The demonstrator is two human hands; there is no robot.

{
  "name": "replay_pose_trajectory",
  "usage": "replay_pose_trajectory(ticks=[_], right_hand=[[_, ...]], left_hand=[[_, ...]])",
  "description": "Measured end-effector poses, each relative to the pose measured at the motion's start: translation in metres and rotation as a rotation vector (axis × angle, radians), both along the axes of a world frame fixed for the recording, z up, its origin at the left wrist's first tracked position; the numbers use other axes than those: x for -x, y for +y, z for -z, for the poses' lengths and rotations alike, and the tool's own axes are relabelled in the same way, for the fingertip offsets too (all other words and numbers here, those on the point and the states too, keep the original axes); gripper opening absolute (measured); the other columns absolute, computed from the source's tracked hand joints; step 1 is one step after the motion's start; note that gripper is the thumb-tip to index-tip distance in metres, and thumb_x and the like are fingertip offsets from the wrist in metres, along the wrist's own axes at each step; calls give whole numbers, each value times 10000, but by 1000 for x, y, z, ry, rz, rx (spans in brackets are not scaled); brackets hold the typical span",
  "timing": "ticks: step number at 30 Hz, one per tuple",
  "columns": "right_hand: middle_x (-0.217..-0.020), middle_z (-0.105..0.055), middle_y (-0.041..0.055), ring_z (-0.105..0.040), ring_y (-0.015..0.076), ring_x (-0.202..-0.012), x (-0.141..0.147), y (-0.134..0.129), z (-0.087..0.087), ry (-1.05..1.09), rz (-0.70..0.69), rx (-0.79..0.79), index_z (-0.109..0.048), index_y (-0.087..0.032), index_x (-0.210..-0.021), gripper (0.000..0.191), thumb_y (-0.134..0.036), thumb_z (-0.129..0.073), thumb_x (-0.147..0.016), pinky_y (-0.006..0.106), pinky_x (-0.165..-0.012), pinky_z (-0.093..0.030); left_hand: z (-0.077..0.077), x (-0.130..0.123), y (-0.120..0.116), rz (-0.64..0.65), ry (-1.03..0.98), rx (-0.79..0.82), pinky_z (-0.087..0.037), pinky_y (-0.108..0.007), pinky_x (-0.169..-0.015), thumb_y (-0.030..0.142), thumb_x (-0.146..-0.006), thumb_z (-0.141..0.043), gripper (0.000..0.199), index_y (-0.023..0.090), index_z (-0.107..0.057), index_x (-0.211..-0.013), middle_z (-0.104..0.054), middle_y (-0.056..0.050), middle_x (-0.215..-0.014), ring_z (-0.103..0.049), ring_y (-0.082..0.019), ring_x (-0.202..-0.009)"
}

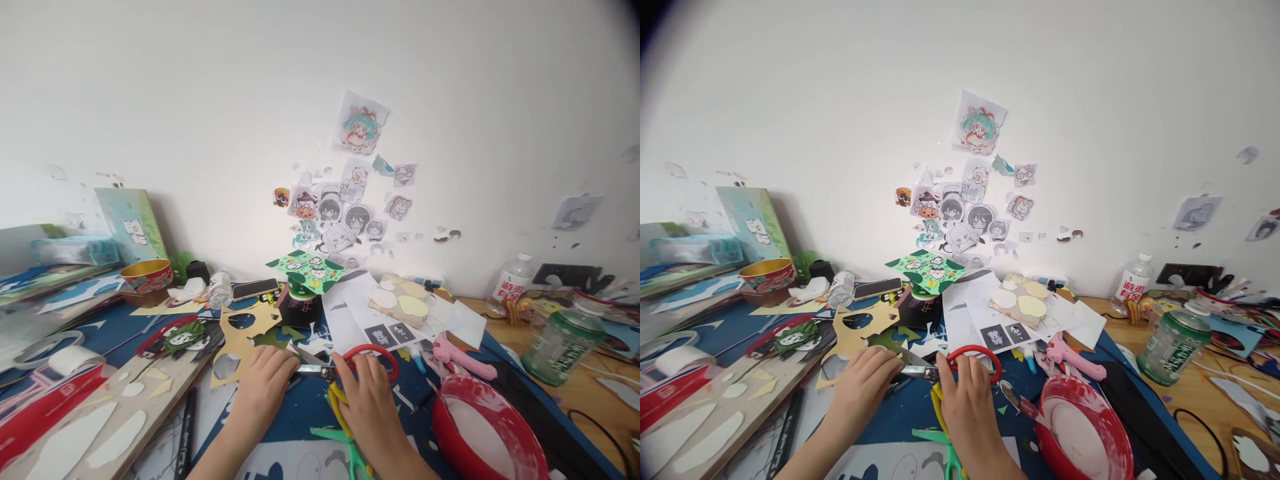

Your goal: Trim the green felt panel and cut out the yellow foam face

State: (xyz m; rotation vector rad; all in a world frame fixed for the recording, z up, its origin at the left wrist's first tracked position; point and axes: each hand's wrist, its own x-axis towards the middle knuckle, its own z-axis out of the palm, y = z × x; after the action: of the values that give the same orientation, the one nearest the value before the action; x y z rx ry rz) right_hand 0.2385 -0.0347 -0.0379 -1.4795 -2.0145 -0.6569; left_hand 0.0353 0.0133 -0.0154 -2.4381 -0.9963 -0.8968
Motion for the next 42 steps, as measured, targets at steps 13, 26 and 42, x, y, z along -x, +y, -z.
replay_pose_trajectory(ticks=[13,26,42], right_hand=[[-924,-570,100,-549,280,-853,2,7,13,-58,-7,-173,-507,-211,-1184,523,-35,-452,-695,408,-697,-480],[-924,-573,88,-521,304,-838,-11,17,13,113,58,-63,-482,-250,-1174,677,-65,-557,-528,436,-690,-442],[-868,-600,61,-555,272,-829,-12,31,20,232,-29,167,-474,-223,-1200,540,-112,-547,-677,413,-710,-500]], left_hand=[[0,-13,-14,-73,-229,-44,-424,-310,-684,136,-847,-413,112,215,-492,-861,-596,-65,-832,-527,-200,-763],[-3,7,3,-348,-293,187,-408,-278,-536,371,-873,-377,334,231,-469,-584,-568,-7,-560,-561,-180,-550],[1,-25,-10,-420,40,556,-457,-381,-725,187,-888,-305,343,148,-628,-781,-669,-129,-832,-609,-272,-827]])
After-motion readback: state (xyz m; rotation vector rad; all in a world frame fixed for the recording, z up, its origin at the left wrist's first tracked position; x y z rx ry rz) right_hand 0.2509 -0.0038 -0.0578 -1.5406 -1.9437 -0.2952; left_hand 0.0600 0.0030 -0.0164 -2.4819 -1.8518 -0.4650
